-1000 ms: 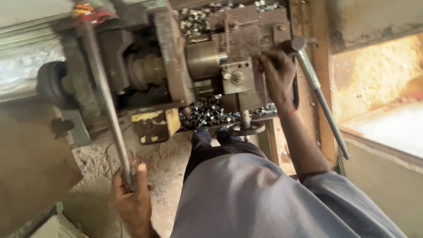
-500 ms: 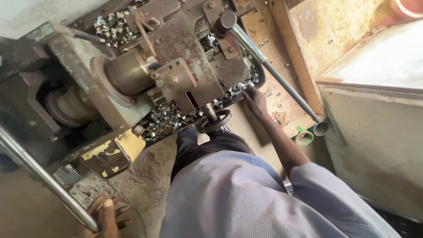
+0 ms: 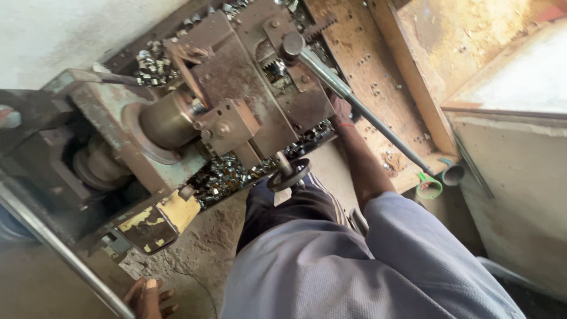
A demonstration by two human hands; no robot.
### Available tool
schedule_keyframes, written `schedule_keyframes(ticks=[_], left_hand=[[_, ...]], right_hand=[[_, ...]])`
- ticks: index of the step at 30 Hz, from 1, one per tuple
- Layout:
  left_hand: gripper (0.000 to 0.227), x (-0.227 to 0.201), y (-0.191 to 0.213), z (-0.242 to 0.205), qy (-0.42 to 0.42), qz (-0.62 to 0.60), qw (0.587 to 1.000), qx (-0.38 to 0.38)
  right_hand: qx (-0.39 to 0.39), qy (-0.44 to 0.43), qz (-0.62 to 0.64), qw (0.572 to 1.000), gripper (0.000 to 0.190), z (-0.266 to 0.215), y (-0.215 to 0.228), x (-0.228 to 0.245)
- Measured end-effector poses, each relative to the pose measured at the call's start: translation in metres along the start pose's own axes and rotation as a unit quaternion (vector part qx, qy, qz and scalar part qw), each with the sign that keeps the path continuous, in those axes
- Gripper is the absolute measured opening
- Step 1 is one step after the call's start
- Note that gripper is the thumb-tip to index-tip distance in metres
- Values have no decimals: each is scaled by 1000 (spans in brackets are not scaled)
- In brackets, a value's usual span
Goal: The person operates a manual metal press machine, repeatedly turning a wheel to shape small metal pieces. They use a red-handled tool to remove finished pieces from the machine and place them into a tray. The process is repeated continuously throughout the clip.
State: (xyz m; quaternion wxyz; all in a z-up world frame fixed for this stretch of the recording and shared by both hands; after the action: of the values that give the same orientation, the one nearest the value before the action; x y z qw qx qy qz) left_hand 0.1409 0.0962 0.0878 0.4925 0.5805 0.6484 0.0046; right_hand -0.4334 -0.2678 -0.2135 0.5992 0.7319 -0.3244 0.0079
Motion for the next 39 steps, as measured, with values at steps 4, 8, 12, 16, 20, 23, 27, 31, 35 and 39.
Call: schedule_keyframes(ticks=[4,8,12,16,20,23,27,31,35,39], left_hand=[[49,-46,-6,-25,-29,-5,999,-33],[44,-124,-26,-63,-60,38,995,-68],[41,-171,-38,-85,-46,18,994,-103],[42,-183,-43,-86,-3,8,992,-123],[44,-180,-40,-87,-40,-17,992,-116],[48,-180,-39,-89,-54,-30,992,-107],[53,-190,-38,-93,-60,-19,993,-101],[57,-196,-35,-94,-63,19,994,-90],[62,-192,-30,-94,-57,59,994,-71],[66,-186,-31,-92,-88,30,994,-64]], right_hand=[[24,16,-38,999,36,16,-4,11],[21,48,-70,996,39,26,3,21],[12,59,-85,995,42,27,18,43],[45,64,-146,986,41,21,43,57],[65,89,-193,975,38,8,45,64],[54,36,-117,991,41,-2,41,48],[58,-20,24,998,45,-24,51,14],[125,-88,309,939,30,-81,69,-18],[203,-194,460,842,27,-145,91,-38],[266,-280,472,792,24,-213,107,-57]])
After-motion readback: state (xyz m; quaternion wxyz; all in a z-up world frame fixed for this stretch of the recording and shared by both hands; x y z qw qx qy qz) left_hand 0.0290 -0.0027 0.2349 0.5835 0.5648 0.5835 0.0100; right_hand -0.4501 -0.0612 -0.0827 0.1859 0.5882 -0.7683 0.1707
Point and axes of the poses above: each hand's wrist, its own z-axis towards the middle knuckle, its own y-axis out of the back of the hand, x = y × z, the point moved 2 cm from there along z, towards the middle knuckle, and after that the axes turned 9 degrees about -y, right-handed, at the moved point
